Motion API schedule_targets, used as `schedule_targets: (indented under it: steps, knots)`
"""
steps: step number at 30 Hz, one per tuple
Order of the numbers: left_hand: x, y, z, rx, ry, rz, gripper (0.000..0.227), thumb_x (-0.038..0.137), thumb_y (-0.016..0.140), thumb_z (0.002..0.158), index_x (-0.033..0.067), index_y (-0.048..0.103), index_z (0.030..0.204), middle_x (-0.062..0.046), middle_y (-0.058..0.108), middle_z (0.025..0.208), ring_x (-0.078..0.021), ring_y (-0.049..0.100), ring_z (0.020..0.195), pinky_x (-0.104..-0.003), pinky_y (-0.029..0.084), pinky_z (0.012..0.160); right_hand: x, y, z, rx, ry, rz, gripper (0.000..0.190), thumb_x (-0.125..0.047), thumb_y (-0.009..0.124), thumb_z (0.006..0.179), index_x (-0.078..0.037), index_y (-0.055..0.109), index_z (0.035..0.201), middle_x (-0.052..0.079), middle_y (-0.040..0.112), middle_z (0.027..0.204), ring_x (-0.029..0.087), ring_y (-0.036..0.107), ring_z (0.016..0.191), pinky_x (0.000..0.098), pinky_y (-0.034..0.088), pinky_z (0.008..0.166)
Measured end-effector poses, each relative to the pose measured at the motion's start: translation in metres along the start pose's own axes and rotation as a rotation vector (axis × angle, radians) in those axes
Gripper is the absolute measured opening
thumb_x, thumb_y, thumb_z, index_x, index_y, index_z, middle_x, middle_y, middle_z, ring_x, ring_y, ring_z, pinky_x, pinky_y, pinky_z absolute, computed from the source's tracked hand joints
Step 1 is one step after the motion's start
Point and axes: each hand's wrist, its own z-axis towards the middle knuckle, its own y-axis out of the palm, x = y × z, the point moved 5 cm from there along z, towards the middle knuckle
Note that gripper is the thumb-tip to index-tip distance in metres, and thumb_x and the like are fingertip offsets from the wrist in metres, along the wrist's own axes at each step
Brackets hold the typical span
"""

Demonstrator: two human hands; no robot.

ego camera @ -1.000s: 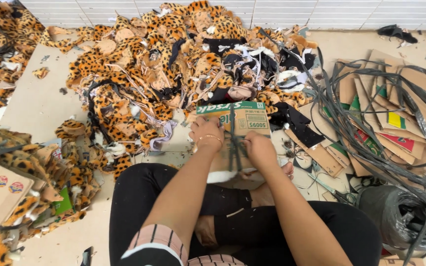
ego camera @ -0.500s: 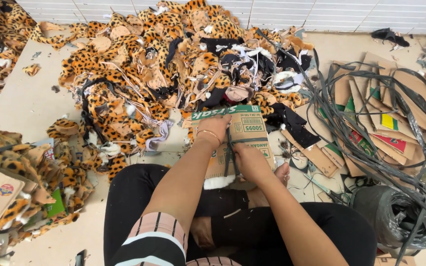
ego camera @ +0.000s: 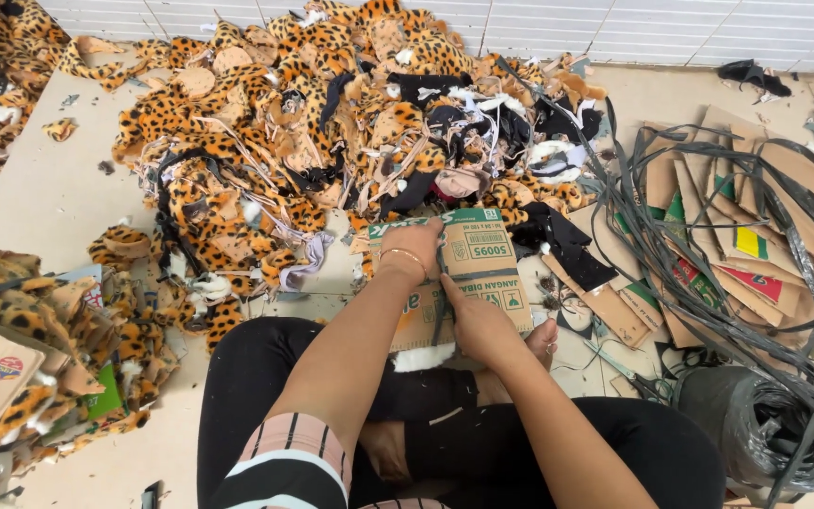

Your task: The person is stuffing leopard-print fabric scraps and white stuffing material into a small cardboard box on the floor.

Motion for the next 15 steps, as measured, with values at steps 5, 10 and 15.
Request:
schedule_targets:
  steps: [5, 10, 15]
  knots:
    - [0.018, -0.059, -0.043, 0.017, -0.010, -0.254, 0.021, 0.038, 0.055, 0.098, 0.0209, 0.059, 0.109, -0.010, 0.072, 0.097, -0.0361, 0.071, 0.104, -0.049, 0.054, 0.090, 0.012, 0.005, -0.004, -0.068, 0.013, 0.041, 0.072, 0.004, 0.050, 0.093, -0.001, 0.028, 0.161, 0.021, 0.072, 0.077, 0.030, 0.068, 0.062, 0.0335, 0.050, 0.051]
    - [0.038, -0.047, -0.068, 0.010, 0.085, -0.449, 0.019, 0.036, 0.060, 0.096, 0.0185, 0.061, 0.102, -0.015, 0.073, 0.094, -0.0403, 0.071, 0.104, -0.050, 0.057, 0.091, 0.024, 0.013, 0.008, -0.134, 0.025, 0.080, 0.061, -0.004, 0.051, 0.096, 0.002, 0.038, 0.156, 0.024, 0.075, 0.098, 0.032, 0.074, 0.080, 0.0381, 0.056, 0.060]
    - [0.012, -0.026, -0.068, -0.014, 0.039, -1.092, 0.035, 0.015, 0.079, 0.085, 0.0145, 0.064, 0.117, -0.019, 0.073, 0.118, -0.0309, 0.069, 0.111, -0.040, 0.057, 0.094, 0.026, 0.008, 0.003, -0.144, 0.041, 0.170, 0.069, -0.001, 0.048, 0.097, -0.002, 0.026, 0.163, 0.026, 0.074, 0.096, 0.033, 0.070, 0.071, 0.0376, 0.051, 0.058]
